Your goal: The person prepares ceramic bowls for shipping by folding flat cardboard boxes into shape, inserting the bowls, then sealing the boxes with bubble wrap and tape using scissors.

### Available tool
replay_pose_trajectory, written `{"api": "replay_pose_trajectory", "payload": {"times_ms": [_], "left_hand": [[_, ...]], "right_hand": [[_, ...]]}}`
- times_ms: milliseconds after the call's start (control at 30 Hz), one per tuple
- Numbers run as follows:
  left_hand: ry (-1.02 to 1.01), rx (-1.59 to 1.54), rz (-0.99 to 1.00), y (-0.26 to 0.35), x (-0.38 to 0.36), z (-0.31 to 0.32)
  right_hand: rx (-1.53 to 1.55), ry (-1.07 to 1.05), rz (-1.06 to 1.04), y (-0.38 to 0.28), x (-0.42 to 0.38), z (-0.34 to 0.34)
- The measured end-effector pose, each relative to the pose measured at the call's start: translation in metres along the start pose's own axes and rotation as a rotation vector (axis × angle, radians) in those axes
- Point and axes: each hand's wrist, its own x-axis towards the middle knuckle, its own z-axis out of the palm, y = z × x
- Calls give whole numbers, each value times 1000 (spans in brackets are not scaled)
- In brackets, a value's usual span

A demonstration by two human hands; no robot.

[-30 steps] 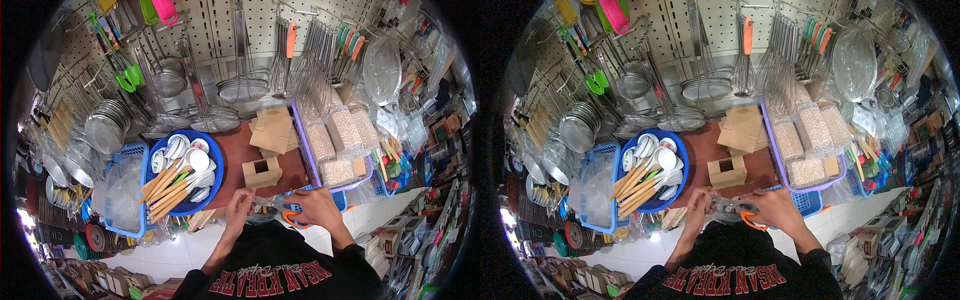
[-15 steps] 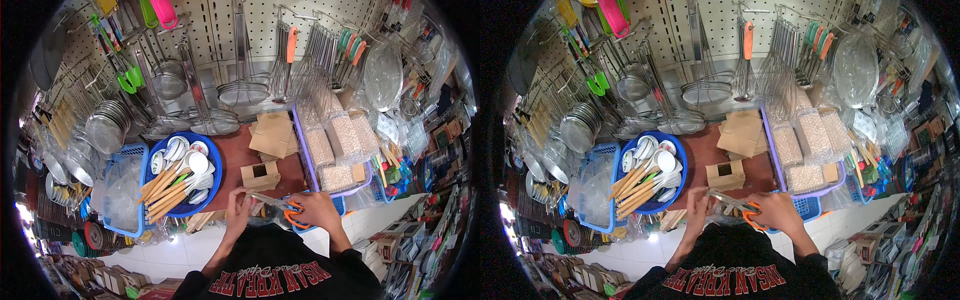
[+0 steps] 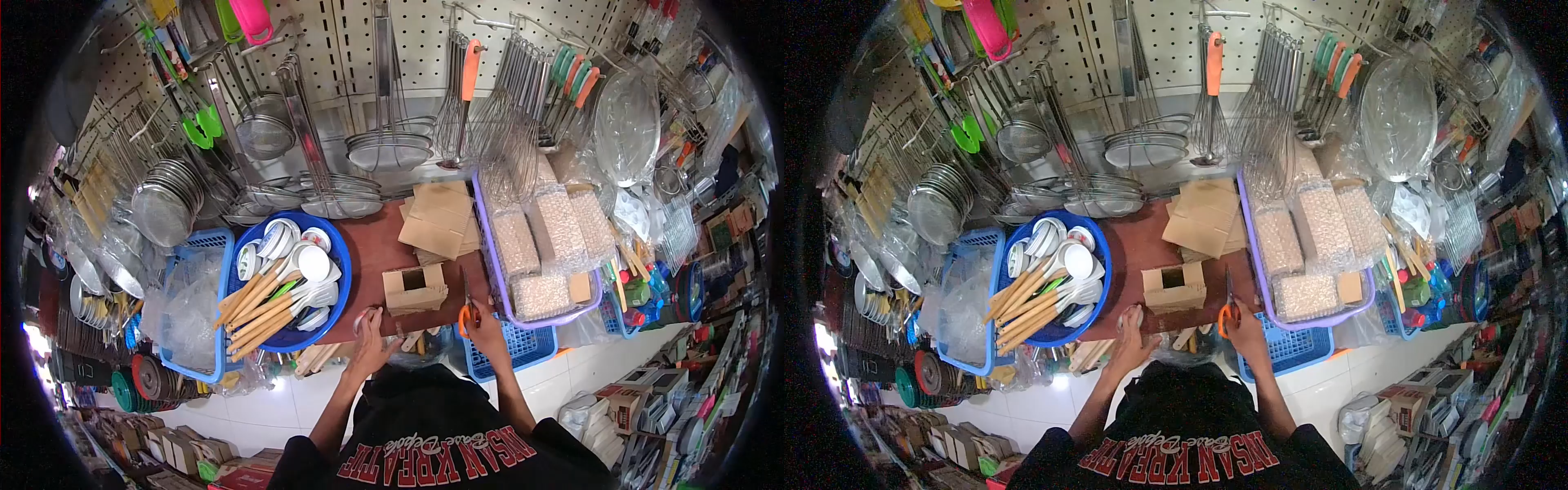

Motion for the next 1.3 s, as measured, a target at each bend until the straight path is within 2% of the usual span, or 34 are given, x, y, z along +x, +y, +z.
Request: {"api": "replay_pose_trajectory", "payload": {"times_ms": [67, 267, 367, 600, 667, 867, 967, 1100, 1267, 1300], "left_hand": [[-28, -59, -51, -4, 4, 4], [-63, -73, -104, -20, 17, 24], [-61, -52, -118, -20, 22, 24], [-44, 43, -130, -16, 18, 31], [-8, 3, -131, -15, 14, 34], [213, -83, -104, 6, 4, 44], [299, -183, -88, 21, 4, 48], [362, -303, -58, 40, 4, 44], [498, -234, 32, 56, 5, 37], [517, -221, 44, 57, 5, 36]], "right_hand": [[27, -23, 33, 5, 5, 6], [-214, -55, 34, 16, 19, 19], [-273, 51, -133, 42, 25, 32], [-404, -60, -29, 40, 37, 32], [-508, -129, 22, 17, 38, 20], [-510, -27, -17, 33, 28, 37], [-493, -57, -90, 13, 22, 20], [-329, 74, -178, 19, 15, 21], [-303, 180, -308, -9, 10, 5], [-214, 166, -353, -12, 9, 5]]}}
